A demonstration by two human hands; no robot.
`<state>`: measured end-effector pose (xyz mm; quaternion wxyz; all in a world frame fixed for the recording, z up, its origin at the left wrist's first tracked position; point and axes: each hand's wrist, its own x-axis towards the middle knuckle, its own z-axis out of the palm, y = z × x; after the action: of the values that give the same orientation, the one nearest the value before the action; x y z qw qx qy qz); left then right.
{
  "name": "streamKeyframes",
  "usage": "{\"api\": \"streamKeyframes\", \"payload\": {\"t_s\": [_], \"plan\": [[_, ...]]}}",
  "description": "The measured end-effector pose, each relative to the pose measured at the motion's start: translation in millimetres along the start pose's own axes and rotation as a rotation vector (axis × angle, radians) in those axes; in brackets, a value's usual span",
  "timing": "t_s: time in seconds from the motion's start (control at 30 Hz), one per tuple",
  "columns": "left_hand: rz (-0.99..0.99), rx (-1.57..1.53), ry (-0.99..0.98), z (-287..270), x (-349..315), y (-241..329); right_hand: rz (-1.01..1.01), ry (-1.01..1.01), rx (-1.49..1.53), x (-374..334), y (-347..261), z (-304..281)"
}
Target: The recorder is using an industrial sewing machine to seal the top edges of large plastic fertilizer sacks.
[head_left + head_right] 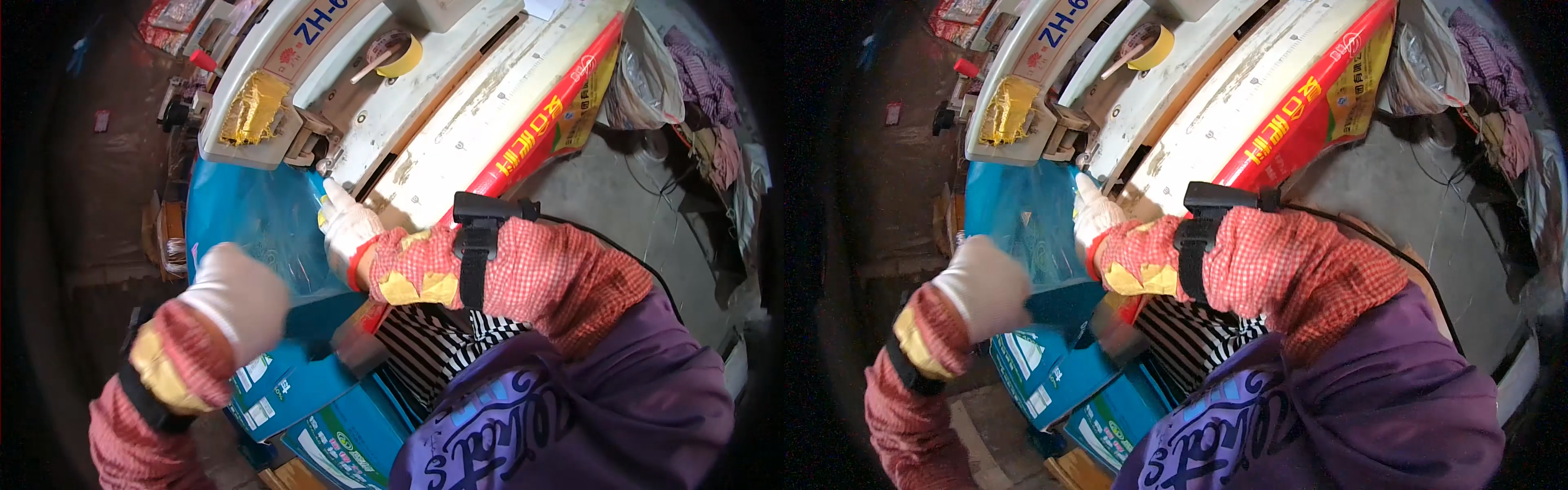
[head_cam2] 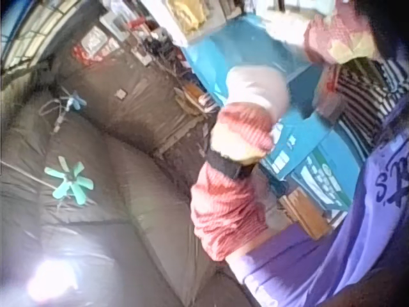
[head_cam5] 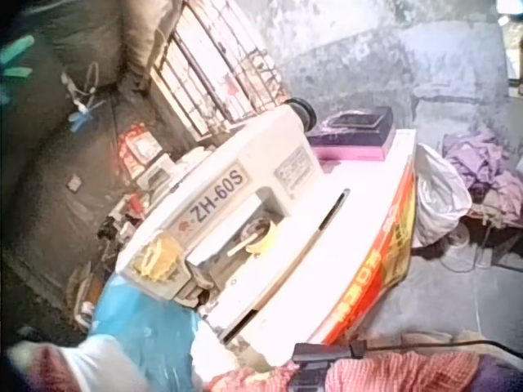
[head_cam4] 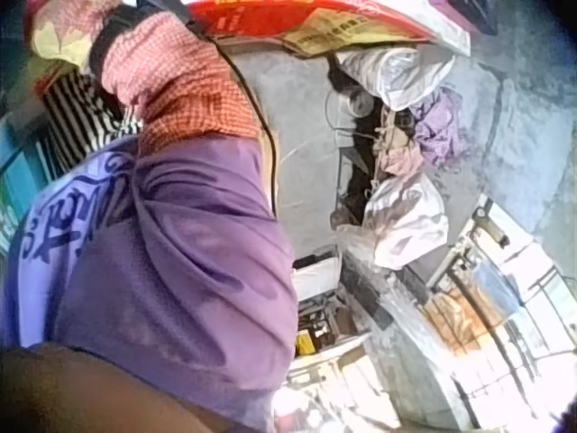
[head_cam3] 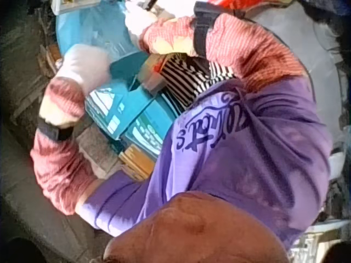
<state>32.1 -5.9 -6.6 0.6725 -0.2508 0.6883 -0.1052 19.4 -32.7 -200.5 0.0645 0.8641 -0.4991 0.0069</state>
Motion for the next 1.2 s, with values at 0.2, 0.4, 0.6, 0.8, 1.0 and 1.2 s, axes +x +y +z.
{"api": "streamKeyframes", "payload": {"t_s": [0.2, 0.4, 0.6, 0.8, 1.0, 1.2], "plan": [[0.429, -0.089, 0.169, 31.6, -20.7, 72.1, -0.32, -0.111, 0.323, -7.1, -12.5, 13.0], [0.731, -0.45, 0.508, 9.8, 25.8, 111.4, 0.012, -0.431, 0.394, -33.5, -51.5, 15.2], [0.522, -0.84, 0.618, 55.1, 24.9, 94.8, -0.01, -0.26, 0.458, 3.5, -58.2, 30.6], [0.554, -0.777, 0.672, 51.5, 30.4, 97.5, 0.354, -0.134, 1.191, -25.6, 75.5, -21.4], [0.63, -0.612, 0.578, 45.8, 21.7, 103.5, 0.073, -0.297, 0.873, -26.9, 38.4, -13.8], [0.614, -0.702, 0.65, 53.3, 17.3, 105.3, 0.297, -0.268, 1.17, -32.1, 42.0, 1.4]]}}
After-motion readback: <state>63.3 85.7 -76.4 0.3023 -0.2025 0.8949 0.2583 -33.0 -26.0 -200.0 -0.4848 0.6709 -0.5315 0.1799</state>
